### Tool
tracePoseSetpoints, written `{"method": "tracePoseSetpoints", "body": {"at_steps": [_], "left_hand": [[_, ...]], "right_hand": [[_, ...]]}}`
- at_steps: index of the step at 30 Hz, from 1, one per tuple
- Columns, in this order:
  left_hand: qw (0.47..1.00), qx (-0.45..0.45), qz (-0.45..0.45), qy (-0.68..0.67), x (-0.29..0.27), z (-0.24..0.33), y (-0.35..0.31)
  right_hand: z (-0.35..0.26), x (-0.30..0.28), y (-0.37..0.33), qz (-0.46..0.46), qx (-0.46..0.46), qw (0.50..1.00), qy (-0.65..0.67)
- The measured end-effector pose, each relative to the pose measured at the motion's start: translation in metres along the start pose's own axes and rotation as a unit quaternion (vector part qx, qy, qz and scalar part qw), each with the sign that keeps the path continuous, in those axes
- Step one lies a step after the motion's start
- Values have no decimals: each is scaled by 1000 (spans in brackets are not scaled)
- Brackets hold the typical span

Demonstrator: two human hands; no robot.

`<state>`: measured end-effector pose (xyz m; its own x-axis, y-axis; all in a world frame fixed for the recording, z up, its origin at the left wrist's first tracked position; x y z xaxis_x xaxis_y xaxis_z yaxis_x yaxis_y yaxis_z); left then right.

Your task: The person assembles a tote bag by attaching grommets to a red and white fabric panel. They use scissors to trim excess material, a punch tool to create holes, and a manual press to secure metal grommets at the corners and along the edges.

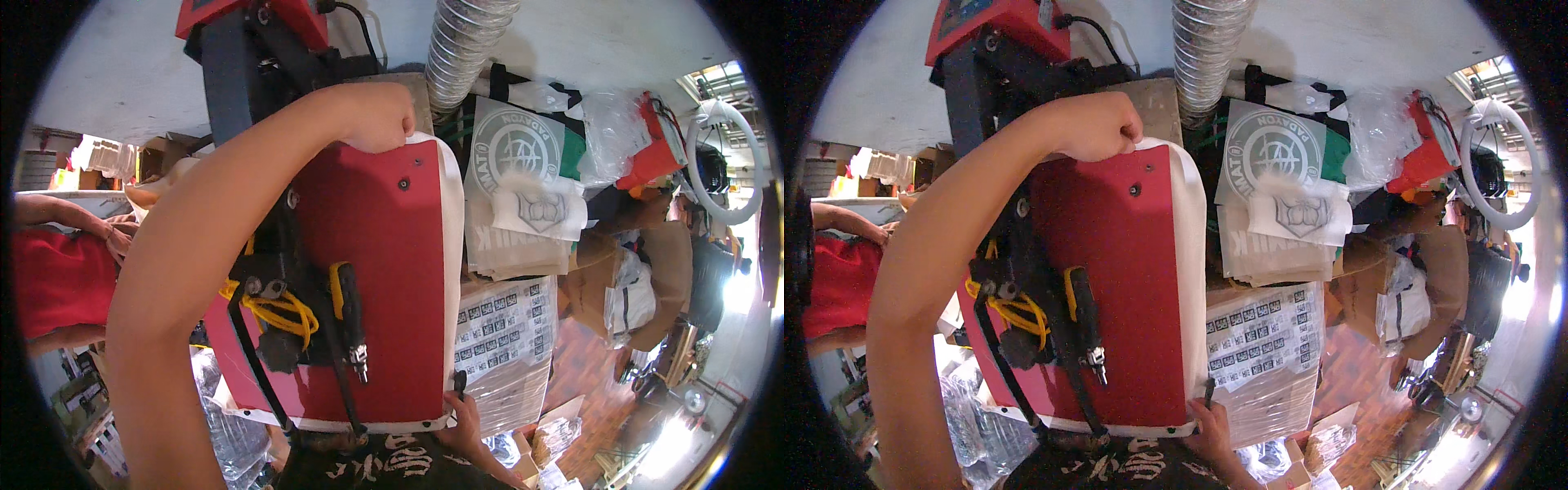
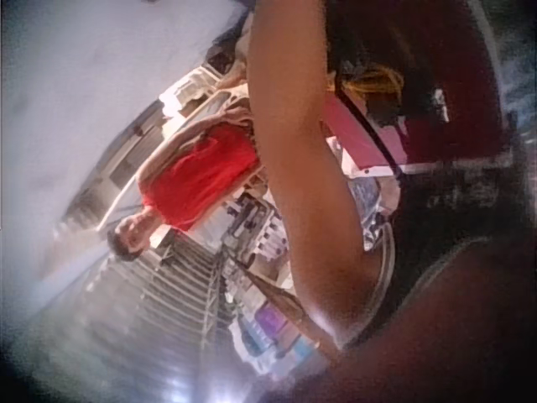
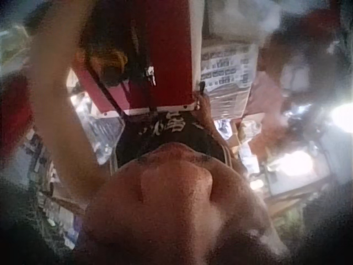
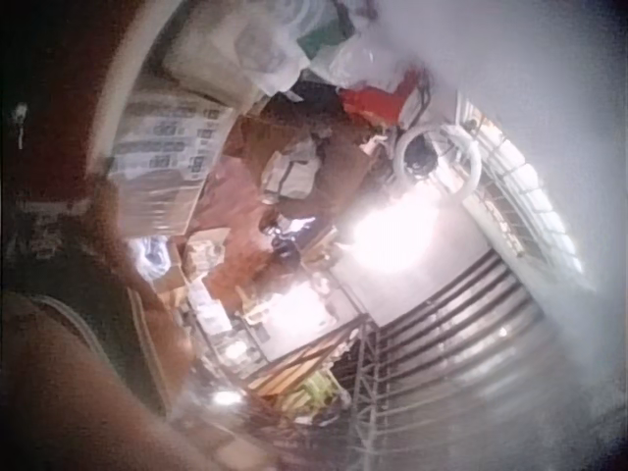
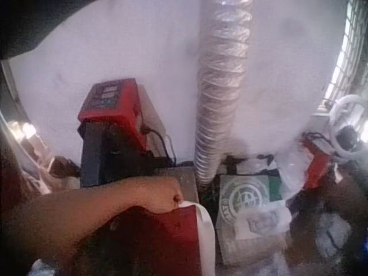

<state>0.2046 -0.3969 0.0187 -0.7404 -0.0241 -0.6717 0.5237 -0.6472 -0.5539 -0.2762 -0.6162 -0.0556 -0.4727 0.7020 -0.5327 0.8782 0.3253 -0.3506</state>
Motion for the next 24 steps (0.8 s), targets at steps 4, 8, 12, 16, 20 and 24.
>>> {"method": "tracePoseSetpoints", "body": {"at_steps": [4, 8, 12, 16, 20, 24], "left_hand": [[998, 0, -26, 51, -2, 9, 11], [999, 2, -12, 46, -4, 11, 11], [999, 3, 18, 48, -2, 9, 11], [997, 4, 13, 73, -5, 12, 7], [981, 12, 186, 56, -13, 6, -2], [964, -37, 263, 27, -10, 10, -15]], "right_hand": [[7, 3, 2, -39, 8, 999, 12], [13, 9, 1, -48, 28, 997, 48], [-3, -5, 11, -39, 8, 999, 30], [13, -23, 32, -164, 83, 980, 71], [63, -95, 65, -174, 222, 959, 10], [44, -191, 127, 172, 179, 961, 122]]}}
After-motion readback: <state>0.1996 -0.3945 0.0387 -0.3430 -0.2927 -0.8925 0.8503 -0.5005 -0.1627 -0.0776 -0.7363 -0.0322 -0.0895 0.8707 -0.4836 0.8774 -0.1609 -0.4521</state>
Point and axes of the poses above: each hand's wrist, its own y-axis towards the middle knuckle, its own x-axis out of the palm, z = x × y, the point moved 6 cm from there along y, towards the middle knuckle, and after that the axes turned 10 degrees about -z, right-handed, at the moved point
